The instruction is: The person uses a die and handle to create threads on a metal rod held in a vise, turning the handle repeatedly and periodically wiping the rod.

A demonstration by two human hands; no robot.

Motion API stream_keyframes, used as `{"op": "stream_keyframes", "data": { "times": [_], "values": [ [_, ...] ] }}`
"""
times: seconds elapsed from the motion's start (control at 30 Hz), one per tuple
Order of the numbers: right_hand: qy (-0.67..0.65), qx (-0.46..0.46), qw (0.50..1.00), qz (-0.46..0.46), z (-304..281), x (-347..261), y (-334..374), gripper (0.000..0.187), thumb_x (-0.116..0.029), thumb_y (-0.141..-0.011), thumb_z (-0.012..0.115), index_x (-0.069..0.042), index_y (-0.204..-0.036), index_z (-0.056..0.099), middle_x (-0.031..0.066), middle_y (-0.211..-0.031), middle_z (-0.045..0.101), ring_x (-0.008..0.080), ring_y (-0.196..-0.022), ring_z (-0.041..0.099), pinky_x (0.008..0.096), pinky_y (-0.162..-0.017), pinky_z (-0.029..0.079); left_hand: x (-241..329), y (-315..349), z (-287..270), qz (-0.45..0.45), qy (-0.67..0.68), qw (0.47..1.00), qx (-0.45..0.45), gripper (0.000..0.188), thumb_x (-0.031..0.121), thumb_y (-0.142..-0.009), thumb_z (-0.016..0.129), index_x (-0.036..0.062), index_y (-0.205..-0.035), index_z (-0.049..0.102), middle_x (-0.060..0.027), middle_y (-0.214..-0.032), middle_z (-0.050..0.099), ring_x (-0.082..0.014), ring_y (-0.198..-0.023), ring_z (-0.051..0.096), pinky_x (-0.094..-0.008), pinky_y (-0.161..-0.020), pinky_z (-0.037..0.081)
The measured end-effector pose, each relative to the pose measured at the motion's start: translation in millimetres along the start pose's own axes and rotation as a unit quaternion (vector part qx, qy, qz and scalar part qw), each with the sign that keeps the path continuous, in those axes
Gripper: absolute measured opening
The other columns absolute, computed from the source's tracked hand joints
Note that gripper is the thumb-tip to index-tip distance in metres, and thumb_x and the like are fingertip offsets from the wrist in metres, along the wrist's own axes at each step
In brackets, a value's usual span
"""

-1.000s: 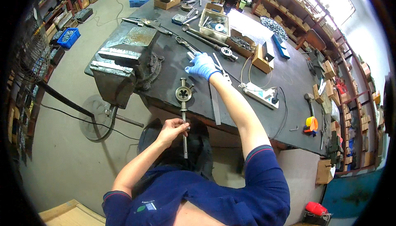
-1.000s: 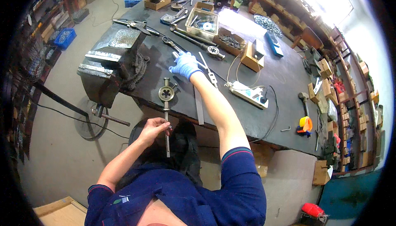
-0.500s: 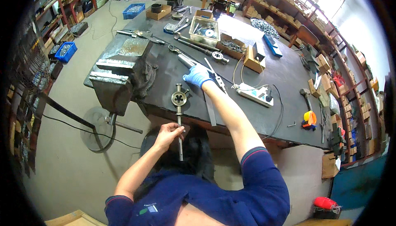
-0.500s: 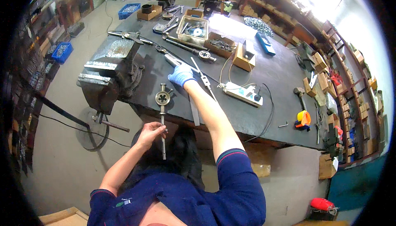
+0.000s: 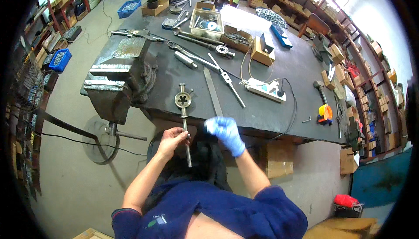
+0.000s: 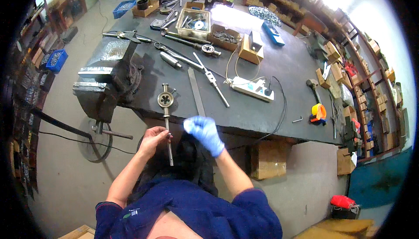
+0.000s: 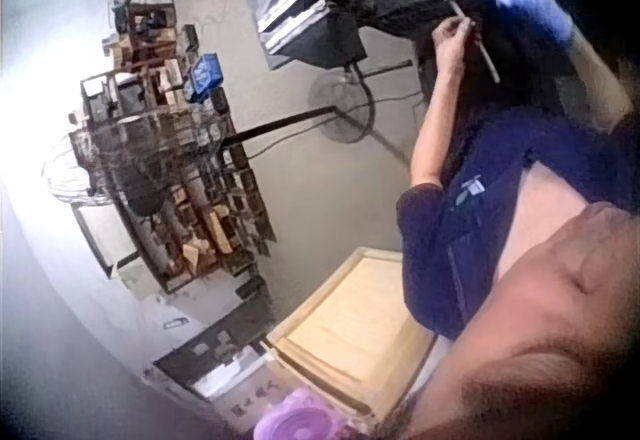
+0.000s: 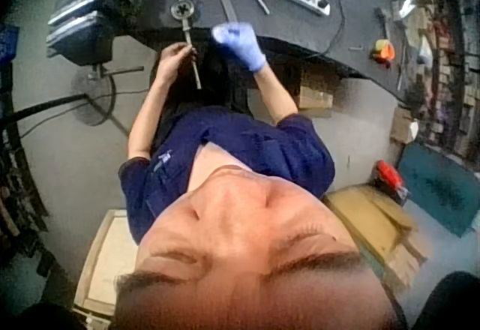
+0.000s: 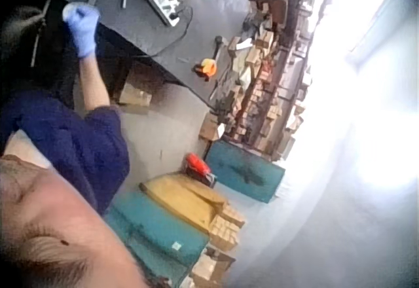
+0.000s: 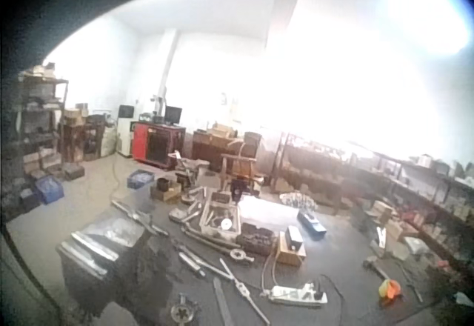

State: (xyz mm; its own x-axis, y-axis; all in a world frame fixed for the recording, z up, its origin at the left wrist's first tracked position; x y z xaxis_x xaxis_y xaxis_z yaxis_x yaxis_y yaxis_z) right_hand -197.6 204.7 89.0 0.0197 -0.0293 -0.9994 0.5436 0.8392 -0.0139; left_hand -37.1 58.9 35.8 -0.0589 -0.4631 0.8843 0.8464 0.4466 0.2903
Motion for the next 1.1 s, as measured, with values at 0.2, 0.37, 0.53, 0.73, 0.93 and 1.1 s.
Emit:
{"op": "stream_keyframes", "data": {
  "times": [0.2,0.37,0.53,0.73,0.93,1.1],
  "values": [
    [-0.168,-0.067,0.968,0.176,49.5,53.9,59.4,0.031,-0.029,-0.083,0.064,-0.002,-0.096,0.068,0.0047,-0.091,0.066,0.0120,-0.080,0.060,0.0253,-0.073,0.048,9.3,1.5,-18.5,0.026,0.007,1.000,-0.016,0.015,0.015,-0.083,0.064,0.0027,-0.092,0.060,-0.0051,-0.082,0.064,-0.0125,-0.074,0.063,-0.0257,-0.071,0.050],
    [-0.260,-0.061,0.943,0.199,74.3,58.5,34.6,0.035,-0.030,-0.087,0.059,-0.001,-0.105,0.063,0.0063,-0.087,0.066,0.0144,-0.073,0.063,0.0263,-0.068,0.052,36.7,-0.4,-32.9,0.076,-0.001,0.997,0.026,0.024,0.011,-0.080,0.066,0.0012,-0.099,0.056,-0.0078,-0.089,0.064,-0.0177,-0.084,0.063,-0.0291,-0.076,0.050],
    [-0.325,-0.052,0.922,0.204,78.0,65.1,28.7,0.030,-0.022,-0.089,0.056,0.000,-0.109,0.059,-0.0002,-0.075,0.053,0.0052,-0.056,0.044,0.0196,-0.049,0.039,68.0,-7.8,-24.0,0.108,-0.073,0.991,0.034,0.020,0.013,-0.083,0.064,-0.0006,-0.096,0.058,-0.0065,-0.080,0.064,-0.0142,-0.075,0.062,-0.0259,-0.070,0.049],
    [-0.402,-0.038,0.890,0.211,79.1,60.9,53.4,0.028,-0.023,-0.089,0.057,-0.001,-0.106,0.061,-0.0048,-0.069,0.048,0.0007,-0.051,0.038,0.0146,-0.043,0.032,91.6,-35.4,-8.6,0.143,-0.331,0.930,0.074,0.022,0.017,-0.081,0.066,-0.0040,-0.086,0.062,-0.0028,-0.065,0.059,-0.0058,-0.057,0.052,-0.0221,-0.052,0.040],
    [-0.394,-0.034,0.892,0.218,77.3,57.7,53.1,0.030,-0.023,-0.089,0.058,0.000,-0.108,0.060,-0.0044,-0.069,0.048,0.0007,-0.051,0.038,0.0146,-0.043,0.032,95.0,-57.4,-6.4,0.175,-0.417,0.892,0.026,0.019,0.010,-0.078,0.067,-0.0021,-0.092,0.063,0.0001,-0.068,0.057,-0.0043,-0.066,0.049,-0.0203,-0.056,0.039],
    [-0.389,-0.048,0.891,0.229,74.6,59.7,52.8,0.032,-0.024,-0.088,0.059,0.000,-0.109,0.059,-0.0037,-0.071,0.048,0.0020,-0.053,0.039,0.0161,-0.046,0.035,96.2,-62.4,-1.4,0.180,-0.484,0.857,0.006,0.022,0.009,-0.073,0.067,0.0008,-0.093,0.064,-0.0085,-0.065,0.060,-0.0148,-0.059,0.056,-0.0289,-0.058,0.044]
  ]
}}
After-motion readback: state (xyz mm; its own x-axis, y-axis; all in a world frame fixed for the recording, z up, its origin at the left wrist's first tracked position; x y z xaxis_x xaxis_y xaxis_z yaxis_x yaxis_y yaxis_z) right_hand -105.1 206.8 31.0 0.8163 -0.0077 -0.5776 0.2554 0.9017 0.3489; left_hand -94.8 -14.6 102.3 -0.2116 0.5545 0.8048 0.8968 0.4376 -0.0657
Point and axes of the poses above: each hand's wrist, its own y-axis away from the middle knuckle, its own z-axis out of the palm, x = y × z, the point moved 1 cm from there along -y, towards the middle knuckle
